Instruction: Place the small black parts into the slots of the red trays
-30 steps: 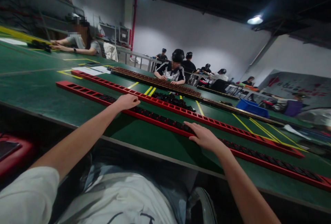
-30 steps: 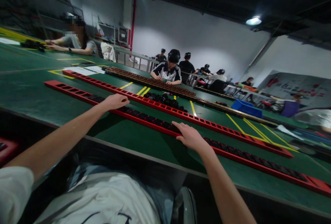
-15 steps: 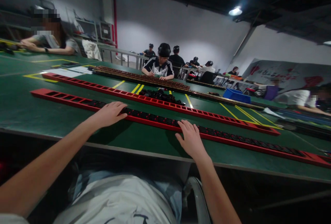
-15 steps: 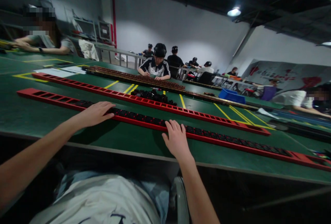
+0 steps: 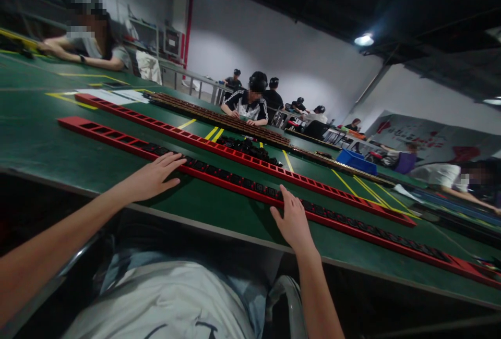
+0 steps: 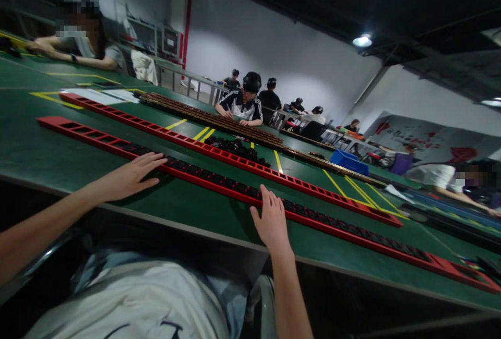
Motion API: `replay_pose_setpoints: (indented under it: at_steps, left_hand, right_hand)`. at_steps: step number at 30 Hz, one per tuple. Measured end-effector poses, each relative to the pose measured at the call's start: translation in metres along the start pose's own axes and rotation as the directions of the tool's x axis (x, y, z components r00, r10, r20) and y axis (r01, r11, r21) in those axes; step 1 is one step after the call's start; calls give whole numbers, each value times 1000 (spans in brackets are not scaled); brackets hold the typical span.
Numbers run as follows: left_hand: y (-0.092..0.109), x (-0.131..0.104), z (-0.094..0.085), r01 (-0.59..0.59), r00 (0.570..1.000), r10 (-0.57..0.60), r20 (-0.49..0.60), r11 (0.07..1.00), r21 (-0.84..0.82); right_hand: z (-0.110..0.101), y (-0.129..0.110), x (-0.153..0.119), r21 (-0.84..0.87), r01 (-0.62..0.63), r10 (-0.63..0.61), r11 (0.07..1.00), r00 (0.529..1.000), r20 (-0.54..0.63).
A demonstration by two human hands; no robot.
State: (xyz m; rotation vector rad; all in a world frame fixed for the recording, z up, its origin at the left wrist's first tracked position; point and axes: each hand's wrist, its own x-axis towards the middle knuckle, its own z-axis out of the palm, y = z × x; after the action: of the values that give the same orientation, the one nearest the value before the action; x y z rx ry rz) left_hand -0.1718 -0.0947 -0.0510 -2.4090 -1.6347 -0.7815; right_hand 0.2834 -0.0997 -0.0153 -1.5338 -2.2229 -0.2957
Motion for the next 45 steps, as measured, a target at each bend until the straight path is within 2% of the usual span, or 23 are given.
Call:
replay_pose_setpoints:
  at_steps: [5,11,28,38,45]
  left_hand:
    - [7,1,-2,16,1000,-16,-6,1000,-11]
    - [4,0,-3,16,1000,-16,5,1000,-10]
    - [3,0,-1,19,1000,-19,-9,1000,-14]
    - [11,1,-6,43,999,-43,-1,999,2]
    - [10,1,-6,36,999,-36,2,999,0]
  right_hand:
    - [3,4,0,-14,38,-38,999,999,-12]
    - [0,1,0,-5,23,-23,1000,1000,14]
    - [1,3,0,8,36,-36,999,999,-3]
    - [6,8,0,-20,51,-51,999,999,-12]
    - [5,8,0,-16,56,-56,998,998,-9]
